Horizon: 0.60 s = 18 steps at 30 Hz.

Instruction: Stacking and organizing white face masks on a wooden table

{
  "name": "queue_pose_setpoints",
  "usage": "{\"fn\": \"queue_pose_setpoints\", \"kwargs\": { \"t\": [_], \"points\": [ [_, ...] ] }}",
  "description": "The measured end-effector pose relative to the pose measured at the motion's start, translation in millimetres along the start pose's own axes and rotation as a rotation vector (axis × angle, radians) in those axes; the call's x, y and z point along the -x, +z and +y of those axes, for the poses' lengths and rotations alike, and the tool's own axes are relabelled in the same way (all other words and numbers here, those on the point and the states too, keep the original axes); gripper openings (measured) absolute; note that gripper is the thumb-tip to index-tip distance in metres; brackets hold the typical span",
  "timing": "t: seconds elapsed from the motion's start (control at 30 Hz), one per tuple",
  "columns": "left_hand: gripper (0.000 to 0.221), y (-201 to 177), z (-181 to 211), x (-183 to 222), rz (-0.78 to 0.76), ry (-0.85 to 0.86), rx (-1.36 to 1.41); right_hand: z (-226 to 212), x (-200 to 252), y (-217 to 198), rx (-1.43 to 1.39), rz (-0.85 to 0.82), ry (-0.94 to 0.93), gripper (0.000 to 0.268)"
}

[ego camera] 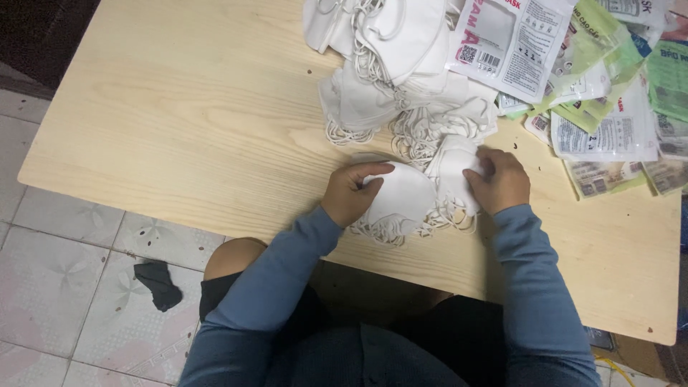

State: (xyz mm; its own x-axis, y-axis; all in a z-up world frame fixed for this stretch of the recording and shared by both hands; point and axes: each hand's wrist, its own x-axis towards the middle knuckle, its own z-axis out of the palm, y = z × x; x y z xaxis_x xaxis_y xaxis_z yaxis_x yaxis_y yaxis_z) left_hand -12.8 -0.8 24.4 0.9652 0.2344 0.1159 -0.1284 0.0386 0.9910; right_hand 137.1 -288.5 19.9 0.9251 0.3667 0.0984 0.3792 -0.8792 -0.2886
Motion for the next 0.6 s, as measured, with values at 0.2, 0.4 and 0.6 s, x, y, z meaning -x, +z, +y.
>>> {"fn": "queue_pose_setpoints", "kwargs": {
  "t": [0.2, 0.4, 0.6],
  "points": [
    [0.032, 1.0, -6.0, 0.0, 0.007, 0.054, 0.03, 15.1, -6.9, 9.8, 0.038, -0.115, 0.072, 0.04],
    [0.029, 0.4, -7.6, -0.3, 0.018, 0.074, 0.006, 15.7, -6.8, 12.2, -0.07, -0.115, 0.083, 0.039],
    [0.029, -2.8, -8.0, -2.9, -0.015, 0.024, 0.02, 33.1, -5.4, 22.7, -0.165, -0.132, 0.069, 0.024]
  ]
}}
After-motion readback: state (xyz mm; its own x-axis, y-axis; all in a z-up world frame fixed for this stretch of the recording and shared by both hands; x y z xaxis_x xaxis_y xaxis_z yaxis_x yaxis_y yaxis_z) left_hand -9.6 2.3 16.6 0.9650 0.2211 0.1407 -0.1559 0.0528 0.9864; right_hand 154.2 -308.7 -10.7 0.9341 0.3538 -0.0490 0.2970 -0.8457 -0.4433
